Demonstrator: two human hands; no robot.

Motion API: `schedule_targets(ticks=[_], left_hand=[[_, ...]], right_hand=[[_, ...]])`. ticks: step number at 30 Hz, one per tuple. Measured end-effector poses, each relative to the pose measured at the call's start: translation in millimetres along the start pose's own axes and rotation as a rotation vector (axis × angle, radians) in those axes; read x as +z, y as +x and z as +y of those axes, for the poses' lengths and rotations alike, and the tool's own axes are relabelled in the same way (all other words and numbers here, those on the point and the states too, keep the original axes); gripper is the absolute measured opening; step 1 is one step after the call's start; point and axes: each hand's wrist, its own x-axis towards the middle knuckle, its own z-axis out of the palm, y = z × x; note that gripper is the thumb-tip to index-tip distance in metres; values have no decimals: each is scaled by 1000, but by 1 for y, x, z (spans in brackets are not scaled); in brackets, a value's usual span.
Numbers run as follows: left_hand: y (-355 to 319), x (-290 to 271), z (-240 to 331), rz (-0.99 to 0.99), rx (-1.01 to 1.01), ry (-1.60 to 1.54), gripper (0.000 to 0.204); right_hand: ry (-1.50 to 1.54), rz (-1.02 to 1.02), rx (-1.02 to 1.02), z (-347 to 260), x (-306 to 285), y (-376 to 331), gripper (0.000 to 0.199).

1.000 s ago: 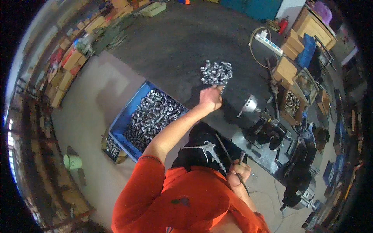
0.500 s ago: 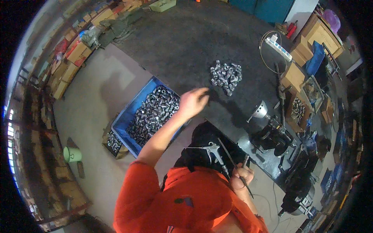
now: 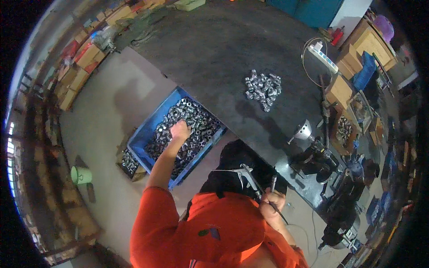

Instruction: The person repeatedly picks small metal parts from a blue bin, holds each part with a spray gun in the other hand, and applies a quick spray coat. After spraying, the person places the part on the table to form a growing pile. The process continues with one part at a time throughout the clip.

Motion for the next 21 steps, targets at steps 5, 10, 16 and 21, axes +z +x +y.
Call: schedule_targets(ticks=[5, 10, 16, 21], left_hand=[[0, 0, -8, 19, -9, -72, 30], [-22, 1, -15, 0, 104, -201, 28], [-57, -28, 3, -249, 156, -1175, 24], [-101, -65, 43, -585, 145, -2017, 30]], right_hand=[[-33, 68, 38, -9, 0, 3, 15], [-31, 78, 105, -12, 4, 6, 29], [24, -28, 85, -12, 3, 11, 18], [38, -65, 49, -11, 3, 12, 18]])
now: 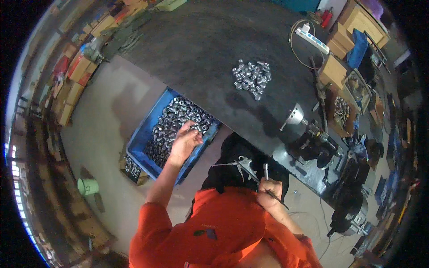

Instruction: The person repeatedly picks small metal parts from a blue bin, holds each part with a spray gun in the other hand, and applies a quick spray coat. After spraying, the person places the part on the table to form a growing pile. The process continues with one part at a time throughout the clip.

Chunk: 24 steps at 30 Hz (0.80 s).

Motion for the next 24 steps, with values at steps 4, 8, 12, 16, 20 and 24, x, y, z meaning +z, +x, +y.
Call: schedule_targets(ticks=[4, 8, 12, 16, 20, 24], left_hand=[[-20, 71, -4, -251, -68, -22, 31], [-27, 110, -9, -438, -13, 477, 34], [-28, 129, -9, -578, 225, 954, 18], [-31, 144, -1, -664, 323, 1203, 16], [-31, 150, 6, -833, 597, 1570, 20], [-33, 155, 13, -1018, 648, 1756, 21]], right_hand=[[6, -70, -46, -1, -5, 0, 15], [78, -237, -27, -5, -6, 10, 17], [146, -254, -16, -3, -2, 13, 16], [129, -310, -29, -7, -4, 16, 13], [86, -390, 2, -1, -4, 13, 13], [132, -419, -7, -1, -6, 15, 11]])
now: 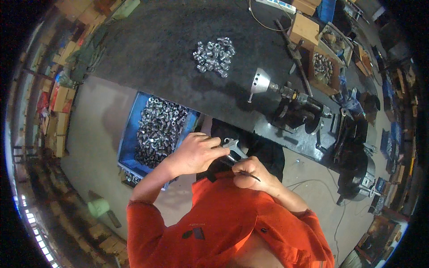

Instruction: The person repeatedly picks small metal parts from a blue bin, holds each part with a spray gun in the other hand, and applies a quick spray coat. After spraying, the person places the part on the table to form a growing pile. The process continues with one part at a time throughout the clip.

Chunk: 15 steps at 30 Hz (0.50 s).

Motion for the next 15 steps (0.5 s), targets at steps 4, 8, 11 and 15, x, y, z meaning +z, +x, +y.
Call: schedule_targets(ticks=[4, 8, 11, 15], left_hand=[[2, -3, -2, -52, 38, -139, 24], [3, -13, -11, -6, -175, -710, 36], [-7, -8, -16, 132, -395, -719, 35], [-18, 12, -9, 120, -535, -949, 36]], right_hand=[[22, -46, 22, -3, -5, -1, 11], [-35, 52, -57, -1, -2, -3, 12], [-120, 53, -28, -4, -5, -4, 16], [-207, 36, -8, -10, -7, 0, 19]])
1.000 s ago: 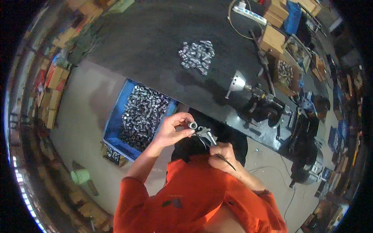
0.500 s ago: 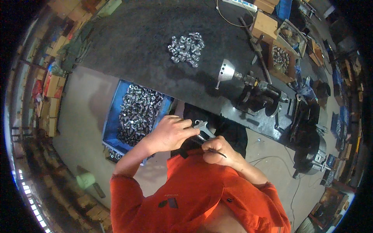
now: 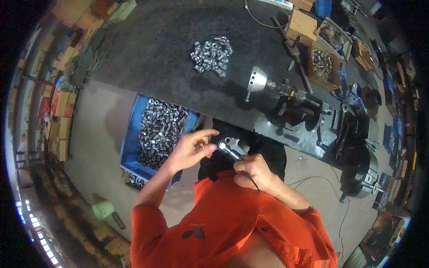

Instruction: The person repeatedly picks small metal parts from a blue bin, holds each part with a spray gun in the other hand, and applies a quick spray coat. After spraying, the person places the part on the table to form a growing pile. The process continues with one part at a time throughout the clip.

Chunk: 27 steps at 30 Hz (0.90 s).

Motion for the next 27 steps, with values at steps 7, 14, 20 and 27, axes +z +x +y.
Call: schedule_targets(ticks=[7, 14, 20, 27], left_hand=[[6, 28, 2, -31, -62, -255, 14], [18, 3, -11, 364, 172, 557, 18], [9, 2, -27, 412, 298, 823, 25], [11, 13, -22, 300, 424, 907, 28]], right_hand=[[102, 6, -29, 2, 5, 2, 18], [112, 120, -35, -8, -17, -12, 16], [225, 306, -259, -21, -16, -1, 23], [149, 91, -92, -20, -10, 6, 20]])
